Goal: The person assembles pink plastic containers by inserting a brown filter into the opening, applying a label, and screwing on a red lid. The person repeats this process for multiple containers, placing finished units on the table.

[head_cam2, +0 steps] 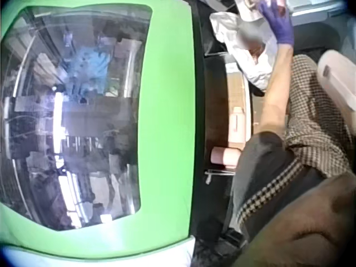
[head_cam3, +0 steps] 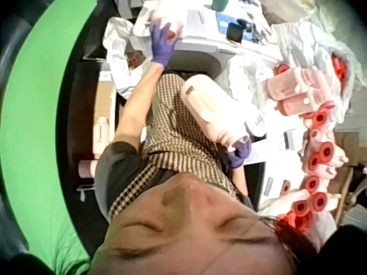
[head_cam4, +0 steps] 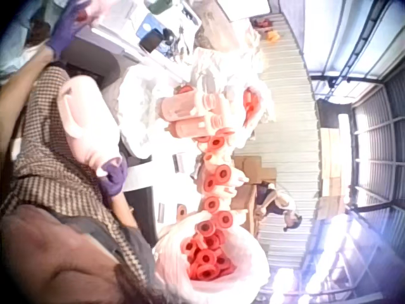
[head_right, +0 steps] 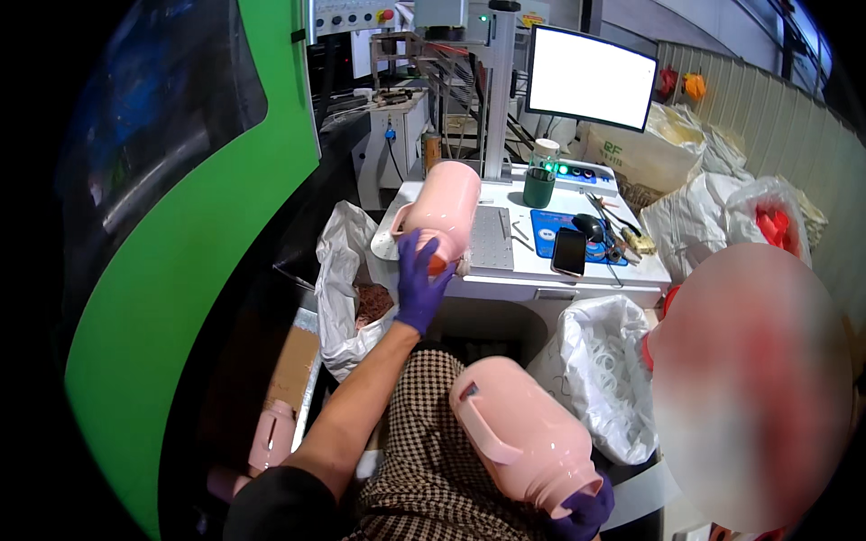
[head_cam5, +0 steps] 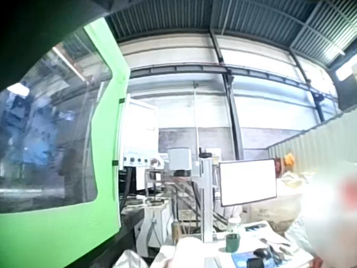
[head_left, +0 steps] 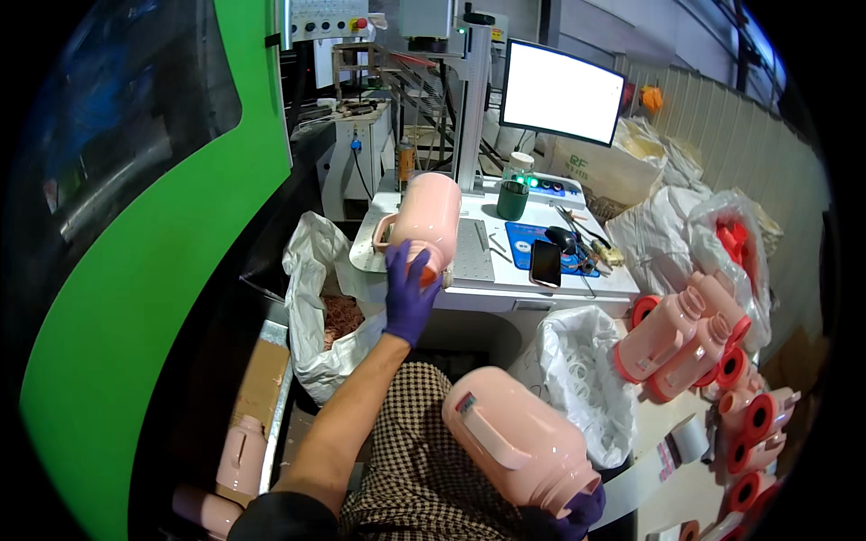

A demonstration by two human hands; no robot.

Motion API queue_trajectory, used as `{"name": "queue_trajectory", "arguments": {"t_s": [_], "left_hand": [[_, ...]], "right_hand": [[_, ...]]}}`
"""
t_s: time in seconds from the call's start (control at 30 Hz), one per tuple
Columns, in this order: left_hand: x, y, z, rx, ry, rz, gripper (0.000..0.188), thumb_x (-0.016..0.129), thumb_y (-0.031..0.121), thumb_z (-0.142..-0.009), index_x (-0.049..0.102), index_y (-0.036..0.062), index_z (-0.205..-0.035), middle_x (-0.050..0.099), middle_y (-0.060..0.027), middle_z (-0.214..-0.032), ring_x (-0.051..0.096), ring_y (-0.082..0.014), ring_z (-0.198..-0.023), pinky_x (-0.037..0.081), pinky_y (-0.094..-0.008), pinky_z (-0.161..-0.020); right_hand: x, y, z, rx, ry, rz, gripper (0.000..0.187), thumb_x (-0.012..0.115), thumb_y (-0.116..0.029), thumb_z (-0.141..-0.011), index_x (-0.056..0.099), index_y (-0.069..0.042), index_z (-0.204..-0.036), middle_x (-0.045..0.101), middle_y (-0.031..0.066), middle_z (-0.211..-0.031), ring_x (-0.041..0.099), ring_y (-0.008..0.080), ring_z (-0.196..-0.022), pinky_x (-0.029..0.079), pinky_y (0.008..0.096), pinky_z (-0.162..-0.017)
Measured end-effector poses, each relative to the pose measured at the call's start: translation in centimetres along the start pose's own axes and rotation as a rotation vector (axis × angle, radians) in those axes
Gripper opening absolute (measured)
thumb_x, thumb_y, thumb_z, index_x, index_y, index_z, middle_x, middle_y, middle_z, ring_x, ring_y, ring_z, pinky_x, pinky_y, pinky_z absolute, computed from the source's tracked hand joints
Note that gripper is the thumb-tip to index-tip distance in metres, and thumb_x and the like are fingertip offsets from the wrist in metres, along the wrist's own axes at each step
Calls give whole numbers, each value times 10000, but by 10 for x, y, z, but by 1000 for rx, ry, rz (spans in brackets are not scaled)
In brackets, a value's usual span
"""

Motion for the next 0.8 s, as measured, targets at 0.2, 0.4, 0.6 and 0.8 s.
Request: {"name": "queue_trajectory", "arguments": {"t_s": [0.2,0.4,0.6,0.8], "left_hand": [[51,-29,-18,-76,-75,-127,639,824,189,-805,529,111,-1367,403,-208,-1515,394,-447,-1372,362,-518,-1143],[53,-56,-34,-69,-159,-146,673,802,239,-820,495,119,-1406,388,-218,-1527,409,-448,-1378,366,-511,-1144],[60,-2,-29,-90,-201,72,934,826,291,-792,339,59,-1554,324,-236,-1573,259,-420,-1484,228,-499,-1215],[-124,232,4,206,-1015,804,852,773,272,-847,362,18,-1548,452,-205,-1533,500,-304,-1360,385,-426,-1141]], "right_hand": [[-21,-1,19,-12,55,186,328,854,-335,-747,686,-78,-862,712,199,-980,681,388,-939,536,496,-886],[4,-7,-3,-162,-170,147,352,921,-323,-673,731,-103,-872,703,184,-981,660,394,-880,527,487,-813],[8,-30,-51,-296,-248,121,362,929,-362,-627,757,-195,-899,608,33,-776,566,264,-653,443,385,-608],[23,-39,-88,-366,-197,-105,296,835,-403,-800,741,-153,-930,556,51,-797,560,302,-726,419,412,-634]]}}
Point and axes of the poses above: each hand's wrist, its own z-axis away from the middle knuckle, its own x-axis out of the palm, y = z × x, the point moved 1 cm from there along -z, towards the middle knuckle
